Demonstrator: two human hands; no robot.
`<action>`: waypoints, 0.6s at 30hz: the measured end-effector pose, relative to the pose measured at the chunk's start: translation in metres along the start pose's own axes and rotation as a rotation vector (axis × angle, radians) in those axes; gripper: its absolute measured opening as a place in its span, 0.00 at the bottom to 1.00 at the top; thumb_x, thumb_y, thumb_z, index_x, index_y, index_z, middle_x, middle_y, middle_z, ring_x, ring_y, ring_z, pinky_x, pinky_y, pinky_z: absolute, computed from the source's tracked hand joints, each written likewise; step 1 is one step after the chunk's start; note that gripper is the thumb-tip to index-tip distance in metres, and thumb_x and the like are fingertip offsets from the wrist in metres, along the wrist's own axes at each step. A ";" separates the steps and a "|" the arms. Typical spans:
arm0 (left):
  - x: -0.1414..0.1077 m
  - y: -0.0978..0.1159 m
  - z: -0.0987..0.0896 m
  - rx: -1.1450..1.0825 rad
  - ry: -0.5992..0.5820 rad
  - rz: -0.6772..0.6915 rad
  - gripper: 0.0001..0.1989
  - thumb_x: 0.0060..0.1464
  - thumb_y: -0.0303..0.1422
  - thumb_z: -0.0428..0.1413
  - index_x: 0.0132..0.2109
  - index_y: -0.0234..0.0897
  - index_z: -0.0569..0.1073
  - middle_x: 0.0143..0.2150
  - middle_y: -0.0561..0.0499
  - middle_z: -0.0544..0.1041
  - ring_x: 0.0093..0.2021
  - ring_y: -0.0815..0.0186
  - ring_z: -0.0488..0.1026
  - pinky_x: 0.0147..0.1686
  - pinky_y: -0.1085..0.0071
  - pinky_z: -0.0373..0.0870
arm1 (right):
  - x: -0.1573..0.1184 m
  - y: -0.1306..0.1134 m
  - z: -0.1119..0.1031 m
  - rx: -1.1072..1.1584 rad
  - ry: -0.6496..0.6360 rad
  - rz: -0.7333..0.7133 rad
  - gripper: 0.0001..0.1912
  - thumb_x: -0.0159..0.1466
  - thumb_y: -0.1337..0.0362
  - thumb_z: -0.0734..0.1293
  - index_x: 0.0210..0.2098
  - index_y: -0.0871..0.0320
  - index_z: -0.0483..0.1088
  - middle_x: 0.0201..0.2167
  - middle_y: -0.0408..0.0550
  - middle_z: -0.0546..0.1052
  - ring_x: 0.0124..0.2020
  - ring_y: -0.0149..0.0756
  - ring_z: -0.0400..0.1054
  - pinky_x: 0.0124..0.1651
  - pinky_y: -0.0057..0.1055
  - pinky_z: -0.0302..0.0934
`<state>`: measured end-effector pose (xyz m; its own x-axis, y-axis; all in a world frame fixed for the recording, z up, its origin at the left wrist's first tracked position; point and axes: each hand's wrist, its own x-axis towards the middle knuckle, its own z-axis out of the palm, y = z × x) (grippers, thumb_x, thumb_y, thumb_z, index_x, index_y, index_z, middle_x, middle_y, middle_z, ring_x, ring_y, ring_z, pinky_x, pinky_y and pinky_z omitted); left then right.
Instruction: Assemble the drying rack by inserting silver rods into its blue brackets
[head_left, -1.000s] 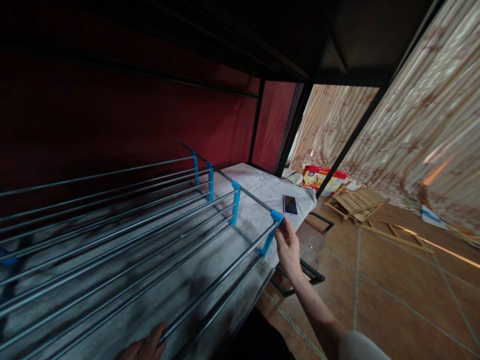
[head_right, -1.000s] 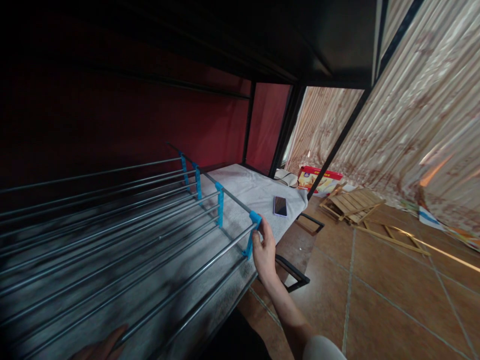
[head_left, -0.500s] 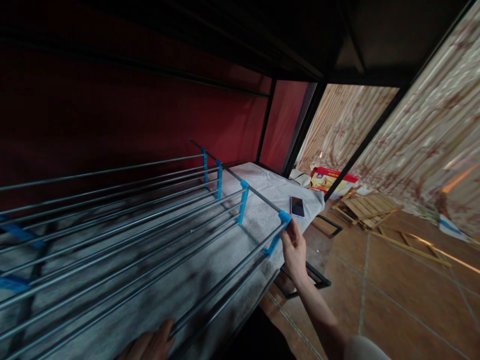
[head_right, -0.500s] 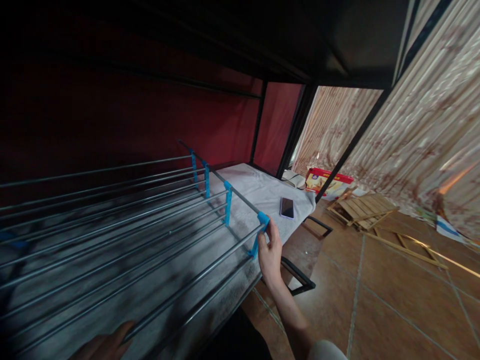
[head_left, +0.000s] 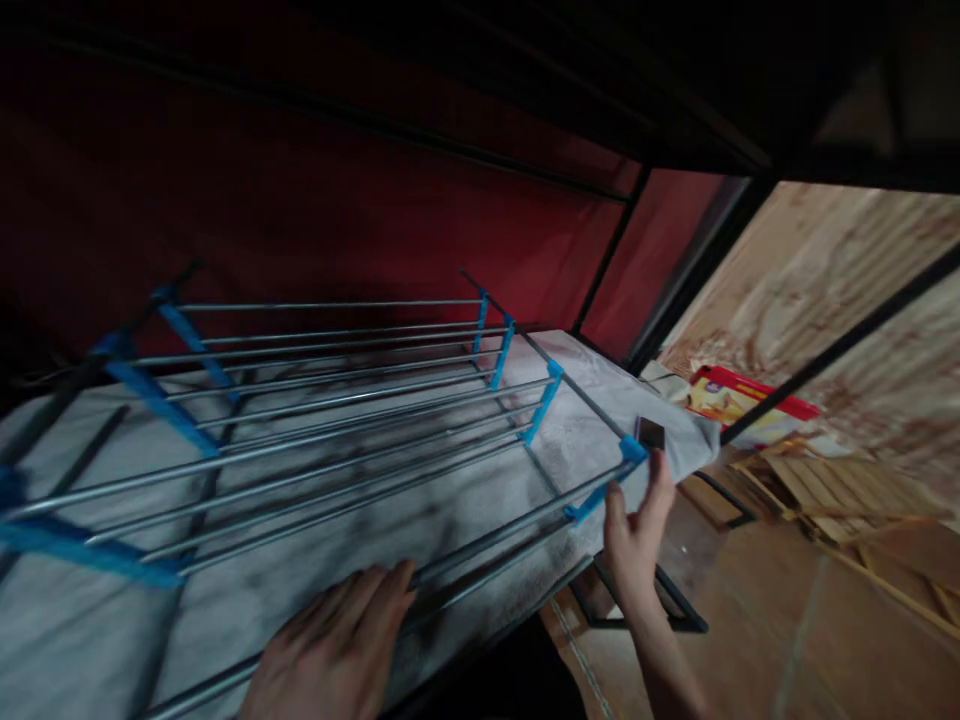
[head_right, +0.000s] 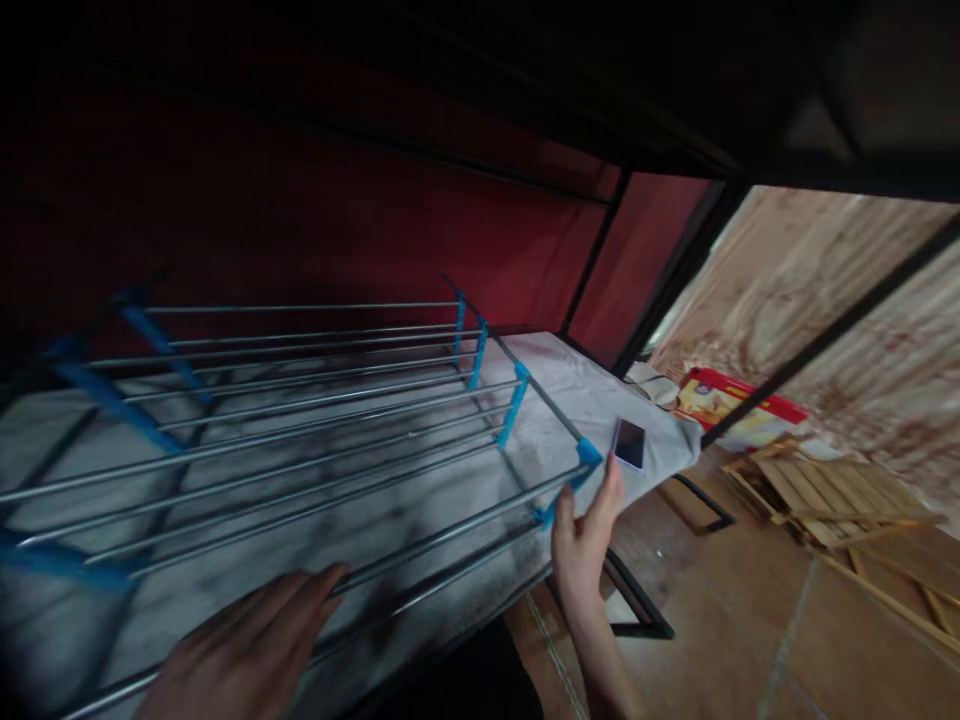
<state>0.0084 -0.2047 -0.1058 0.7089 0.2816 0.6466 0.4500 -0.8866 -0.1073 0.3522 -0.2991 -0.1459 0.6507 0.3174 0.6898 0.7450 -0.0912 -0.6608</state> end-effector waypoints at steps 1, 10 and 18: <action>0.007 0.006 -0.007 -0.005 -0.044 -0.048 0.17 0.66 0.26 0.45 0.52 0.38 0.76 0.42 0.51 0.83 0.37 0.68 0.79 0.40 0.72 0.71 | -0.003 -0.006 -0.003 -0.050 0.016 -0.103 0.38 0.69 0.60 0.65 0.75 0.55 0.51 0.73 0.61 0.57 0.74 0.55 0.49 0.72 0.63 0.45; 0.021 0.033 -0.025 -0.122 -0.402 -0.366 0.13 0.63 0.26 0.54 0.55 0.38 0.72 0.43 0.51 0.79 0.41 0.63 0.76 0.45 0.64 0.72 | -0.018 -0.053 0.010 0.112 -0.628 -0.863 0.22 0.72 0.67 0.62 0.63 0.46 0.69 0.51 0.46 0.81 0.50 0.43 0.76 0.71 0.55 0.50; 0.004 0.036 -0.037 -0.094 0.069 -0.373 0.16 0.66 0.32 0.56 0.59 0.37 0.71 0.50 0.48 0.80 0.52 0.66 0.76 0.61 0.64 0.65 | -0.002 -0.038 0.024 0.070 -0.641 -1.077 0.28 0.73 0.69 0.63 0.71 0.49 0.62 0.46 0.46 0.83 0.43 0.37 0.77 0.60 0.44 0.59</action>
<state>0.0072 -0.2495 -0.0795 0.4657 0.5686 0.6781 0.6164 -0.7582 0.2124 0.3188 -0.2736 -0.1292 -0.4855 0.6024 0.6335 0.8309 0.5432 0.1203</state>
